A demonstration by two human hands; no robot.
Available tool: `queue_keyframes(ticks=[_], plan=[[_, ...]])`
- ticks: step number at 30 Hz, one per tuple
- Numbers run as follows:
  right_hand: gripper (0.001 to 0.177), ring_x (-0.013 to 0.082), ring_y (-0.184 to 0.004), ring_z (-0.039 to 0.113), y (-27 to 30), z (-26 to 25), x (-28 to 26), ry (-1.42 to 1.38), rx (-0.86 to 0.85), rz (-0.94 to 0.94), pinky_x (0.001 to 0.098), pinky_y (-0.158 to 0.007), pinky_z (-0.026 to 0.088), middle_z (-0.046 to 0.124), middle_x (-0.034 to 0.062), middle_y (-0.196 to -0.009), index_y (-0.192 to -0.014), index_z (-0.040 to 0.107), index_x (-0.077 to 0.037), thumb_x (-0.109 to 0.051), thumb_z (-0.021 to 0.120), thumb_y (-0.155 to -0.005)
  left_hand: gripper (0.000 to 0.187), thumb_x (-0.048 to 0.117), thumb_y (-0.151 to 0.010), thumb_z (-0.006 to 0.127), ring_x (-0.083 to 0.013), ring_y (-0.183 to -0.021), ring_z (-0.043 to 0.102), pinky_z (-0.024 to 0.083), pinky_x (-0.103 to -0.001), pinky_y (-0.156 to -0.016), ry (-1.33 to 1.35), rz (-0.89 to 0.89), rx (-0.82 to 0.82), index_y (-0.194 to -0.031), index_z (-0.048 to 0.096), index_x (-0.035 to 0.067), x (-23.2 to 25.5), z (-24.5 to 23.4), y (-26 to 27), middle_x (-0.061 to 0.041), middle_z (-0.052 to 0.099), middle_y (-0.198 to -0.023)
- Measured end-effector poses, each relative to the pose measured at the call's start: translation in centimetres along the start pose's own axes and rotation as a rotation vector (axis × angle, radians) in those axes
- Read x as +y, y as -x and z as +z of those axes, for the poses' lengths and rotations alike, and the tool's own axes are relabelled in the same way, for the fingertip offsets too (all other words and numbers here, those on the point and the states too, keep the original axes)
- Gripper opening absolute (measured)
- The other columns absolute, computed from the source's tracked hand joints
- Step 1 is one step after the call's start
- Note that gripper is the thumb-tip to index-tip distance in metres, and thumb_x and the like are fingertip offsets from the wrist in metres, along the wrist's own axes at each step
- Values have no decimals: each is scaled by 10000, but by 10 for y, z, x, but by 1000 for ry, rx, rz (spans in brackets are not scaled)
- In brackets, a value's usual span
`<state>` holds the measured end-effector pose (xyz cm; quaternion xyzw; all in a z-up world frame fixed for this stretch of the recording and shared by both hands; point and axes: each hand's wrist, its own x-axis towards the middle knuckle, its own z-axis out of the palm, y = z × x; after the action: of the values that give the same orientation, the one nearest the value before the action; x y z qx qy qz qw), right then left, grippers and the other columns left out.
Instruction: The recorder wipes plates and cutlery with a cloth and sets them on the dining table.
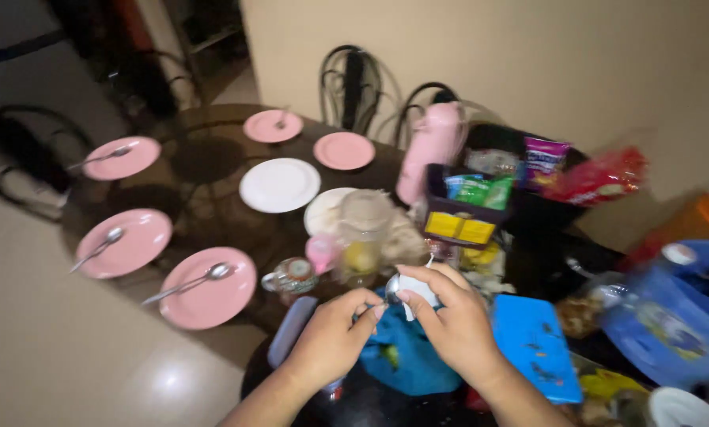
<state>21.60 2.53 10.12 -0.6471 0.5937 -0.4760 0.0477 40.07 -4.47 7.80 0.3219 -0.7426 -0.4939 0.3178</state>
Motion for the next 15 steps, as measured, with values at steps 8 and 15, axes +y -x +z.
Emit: queue_keyframes(ticks=[8, 15], plan=[[231, 233, -943, 700, -18, 117, -73, -66, -10, -42, 319, -838, 538, 722, 93, -1019, -1099, 750, -70, -131, 744, -876, 145, 160, -953, 639, -129, -614, 596, 502, -301, -604, -33, -71, 174, -1026, 698, 49, -35, -124, 85, -72, 689, -709], [239, 254, -943, 691, 3, 226, -173, -182, -188, -211, 321, -843, 536, 716, 101, -1011, -1112, 748, -66, -112, 727, -878, 145, 149, -950, 643, -128, -629, 587, 503, -312, -607, -18, -98, 351, -1033, 709, 50, -62, -216, 174, -60, 683, -732]])
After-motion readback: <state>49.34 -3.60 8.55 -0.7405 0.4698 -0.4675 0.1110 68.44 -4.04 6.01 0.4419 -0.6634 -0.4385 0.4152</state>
